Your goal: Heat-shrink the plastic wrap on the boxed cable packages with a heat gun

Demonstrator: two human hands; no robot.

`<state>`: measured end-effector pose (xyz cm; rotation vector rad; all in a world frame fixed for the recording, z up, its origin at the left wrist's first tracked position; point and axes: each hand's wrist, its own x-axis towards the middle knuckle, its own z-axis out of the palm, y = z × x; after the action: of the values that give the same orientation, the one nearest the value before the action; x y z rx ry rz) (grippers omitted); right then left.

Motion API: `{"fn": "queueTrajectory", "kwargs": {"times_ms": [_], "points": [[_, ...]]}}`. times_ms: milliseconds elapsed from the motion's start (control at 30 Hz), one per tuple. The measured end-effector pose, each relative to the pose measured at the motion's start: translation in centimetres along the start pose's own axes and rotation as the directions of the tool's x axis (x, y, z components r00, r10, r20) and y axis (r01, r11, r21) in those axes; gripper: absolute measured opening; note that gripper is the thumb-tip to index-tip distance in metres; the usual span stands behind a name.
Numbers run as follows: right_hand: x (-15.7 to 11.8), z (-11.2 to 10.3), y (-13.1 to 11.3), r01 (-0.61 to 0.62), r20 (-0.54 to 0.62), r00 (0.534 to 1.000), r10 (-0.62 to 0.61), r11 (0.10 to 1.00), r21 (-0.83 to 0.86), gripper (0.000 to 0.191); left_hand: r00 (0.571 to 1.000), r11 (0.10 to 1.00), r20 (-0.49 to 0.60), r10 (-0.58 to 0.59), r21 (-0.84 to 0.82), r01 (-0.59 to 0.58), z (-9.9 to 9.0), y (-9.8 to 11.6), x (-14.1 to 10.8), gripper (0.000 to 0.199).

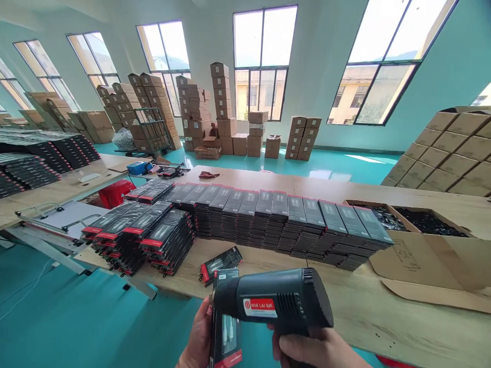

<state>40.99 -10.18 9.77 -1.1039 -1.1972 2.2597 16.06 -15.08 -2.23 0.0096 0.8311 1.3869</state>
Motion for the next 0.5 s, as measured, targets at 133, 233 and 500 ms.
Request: {"fn": "queueTrajectory", "kwargs": {"times_ms": [133,233,500], "points": [[1.7,0.4,-1.3,0.113,-0.142,0.984,-0.105,0.992,0.05,0.049,0.999,0.999,0.025,-0.044,0.032,0.044,0.3,0.0,0.2,0.041],[1.9,0.1,-1.6,0.087,-0.048,0.995,-0.083,0.992,0.087,0.043,1.0,0.998,-0.014,-0.028,0.061,0.028,0.4,0.2,0.2,0.04],[1.3,-1.0,-0.9,0.071,-0.177,0.982,-0.062,0.997,0.042,0.044,0.998,1.0,0.057,-0.025,0.0,0.025,0.2,0.6,0.3,0.04]]}}
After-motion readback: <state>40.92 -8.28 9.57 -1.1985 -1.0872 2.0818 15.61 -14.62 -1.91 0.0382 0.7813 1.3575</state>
